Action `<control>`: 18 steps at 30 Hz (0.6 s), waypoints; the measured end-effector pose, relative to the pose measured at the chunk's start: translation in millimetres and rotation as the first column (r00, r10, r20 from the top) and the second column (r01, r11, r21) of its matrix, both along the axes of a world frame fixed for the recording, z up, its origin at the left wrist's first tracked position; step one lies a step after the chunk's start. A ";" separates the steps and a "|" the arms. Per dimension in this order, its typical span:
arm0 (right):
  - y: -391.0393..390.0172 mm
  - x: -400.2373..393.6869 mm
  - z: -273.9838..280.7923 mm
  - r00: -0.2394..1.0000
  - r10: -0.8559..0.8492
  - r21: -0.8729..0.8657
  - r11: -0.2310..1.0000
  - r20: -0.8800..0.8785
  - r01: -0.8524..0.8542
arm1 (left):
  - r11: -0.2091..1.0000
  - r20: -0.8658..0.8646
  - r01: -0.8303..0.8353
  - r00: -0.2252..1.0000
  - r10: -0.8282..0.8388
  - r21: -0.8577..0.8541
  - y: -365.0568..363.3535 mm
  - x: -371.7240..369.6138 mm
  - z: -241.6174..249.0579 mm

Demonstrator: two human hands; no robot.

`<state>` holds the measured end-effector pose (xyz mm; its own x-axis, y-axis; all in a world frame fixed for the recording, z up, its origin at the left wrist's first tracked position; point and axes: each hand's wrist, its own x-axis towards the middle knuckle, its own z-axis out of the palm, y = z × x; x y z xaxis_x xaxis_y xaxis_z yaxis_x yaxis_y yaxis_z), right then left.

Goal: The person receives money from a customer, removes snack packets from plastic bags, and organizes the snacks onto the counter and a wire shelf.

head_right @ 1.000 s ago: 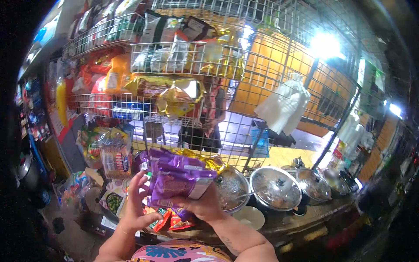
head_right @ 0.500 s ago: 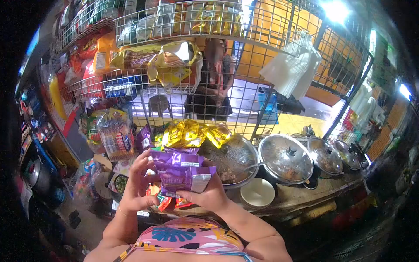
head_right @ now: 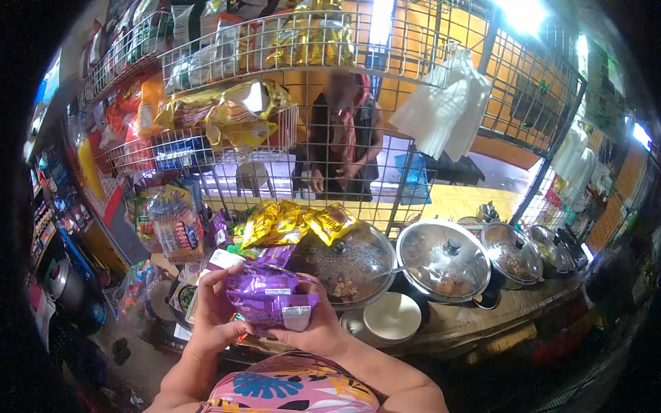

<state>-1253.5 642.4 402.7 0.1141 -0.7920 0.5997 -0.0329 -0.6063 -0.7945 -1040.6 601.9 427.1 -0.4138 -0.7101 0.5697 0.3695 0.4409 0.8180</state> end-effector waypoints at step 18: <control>-1.0 -18.3 29.2 0.976 -0.124 -0.182 0.979 -0.181 0.091 | 0.956 0.216 -0.119 0.960 0.179 -0.267 -4.2 -12.3 31.4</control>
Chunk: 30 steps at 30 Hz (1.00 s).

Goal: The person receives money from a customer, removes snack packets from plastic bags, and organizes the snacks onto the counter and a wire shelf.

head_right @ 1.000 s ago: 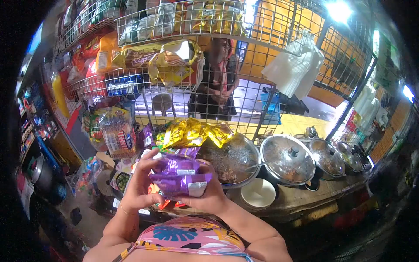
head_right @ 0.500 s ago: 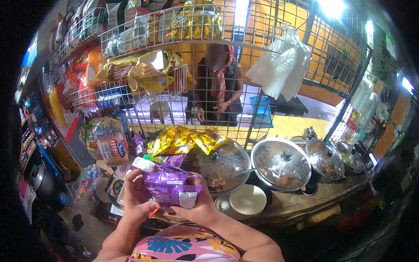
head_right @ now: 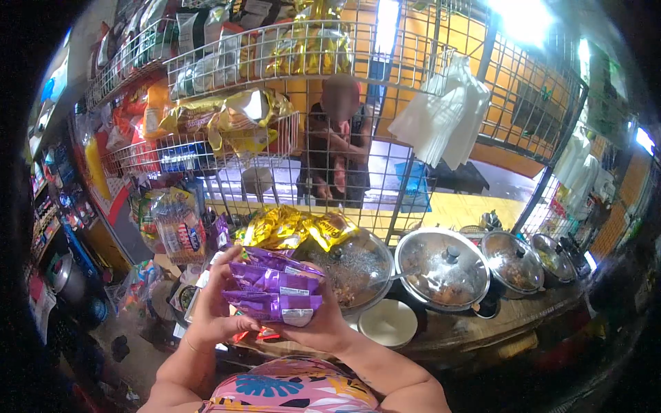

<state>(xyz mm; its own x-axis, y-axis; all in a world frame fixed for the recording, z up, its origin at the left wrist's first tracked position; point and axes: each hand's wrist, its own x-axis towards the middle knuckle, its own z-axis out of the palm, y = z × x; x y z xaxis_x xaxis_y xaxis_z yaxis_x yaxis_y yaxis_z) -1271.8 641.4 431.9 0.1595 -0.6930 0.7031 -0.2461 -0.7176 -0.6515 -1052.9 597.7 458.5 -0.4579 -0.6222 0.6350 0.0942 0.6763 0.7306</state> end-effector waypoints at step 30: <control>-37.0 2.2 -0.8 0.983 0.120 -0.280 0.957 0.143 -0.076 | 0.962 -0.233 -0.059 0.965 0.124 0.268 -11.3 12.7 35.7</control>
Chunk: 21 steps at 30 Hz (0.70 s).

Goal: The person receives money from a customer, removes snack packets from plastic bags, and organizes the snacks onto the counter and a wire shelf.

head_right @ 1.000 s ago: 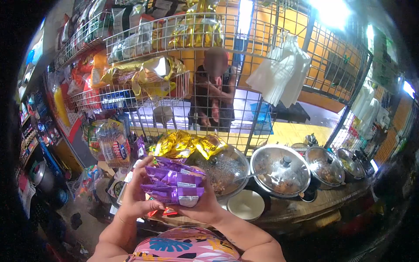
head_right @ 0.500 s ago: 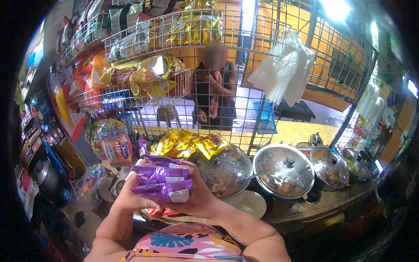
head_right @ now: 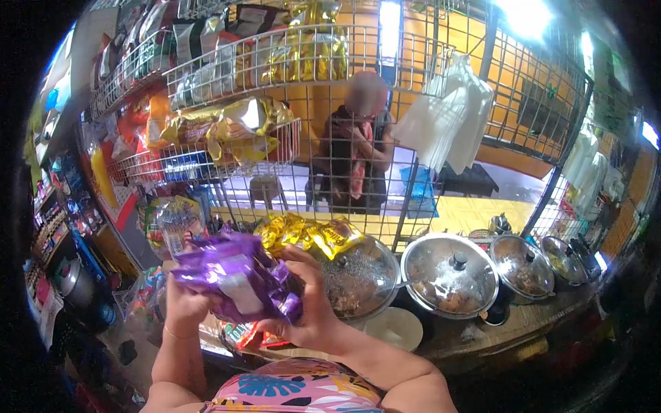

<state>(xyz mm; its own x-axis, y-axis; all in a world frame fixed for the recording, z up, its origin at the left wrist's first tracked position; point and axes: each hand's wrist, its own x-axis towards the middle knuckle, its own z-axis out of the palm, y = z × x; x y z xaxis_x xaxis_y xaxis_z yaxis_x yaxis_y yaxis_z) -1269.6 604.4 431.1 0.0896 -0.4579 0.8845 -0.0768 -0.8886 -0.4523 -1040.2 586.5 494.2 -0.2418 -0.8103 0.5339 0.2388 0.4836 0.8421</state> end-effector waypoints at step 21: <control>-8.1 0.1 -22.6 0.994 0.103 0.476 0.876 -0.020 -0.081 | 0.935 -0.332 -0.267 0.926 0.181 -0.233 -48.7 31.3 35.7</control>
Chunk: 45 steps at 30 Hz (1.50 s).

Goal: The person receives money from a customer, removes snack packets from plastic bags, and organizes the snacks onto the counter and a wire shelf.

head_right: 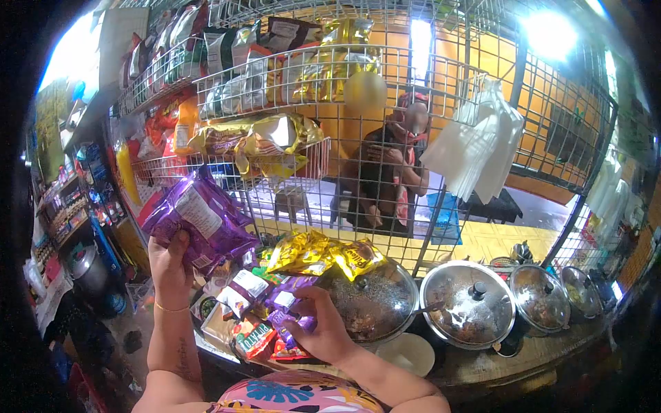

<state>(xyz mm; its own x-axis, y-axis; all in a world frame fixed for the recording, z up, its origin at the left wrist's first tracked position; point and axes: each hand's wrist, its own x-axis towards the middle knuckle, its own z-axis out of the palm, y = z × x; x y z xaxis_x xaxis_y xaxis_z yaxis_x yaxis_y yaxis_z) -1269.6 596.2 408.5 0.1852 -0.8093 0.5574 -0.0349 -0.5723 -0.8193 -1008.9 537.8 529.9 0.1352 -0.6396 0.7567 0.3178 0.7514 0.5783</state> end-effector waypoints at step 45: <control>-16.2 121.4 20.6 0.981 -0.131 -0.312 0.947 -0.140 0.082 | 0.979 0.619 0.178 0.760 -0.199 0.096 9.2 84.9 -76.9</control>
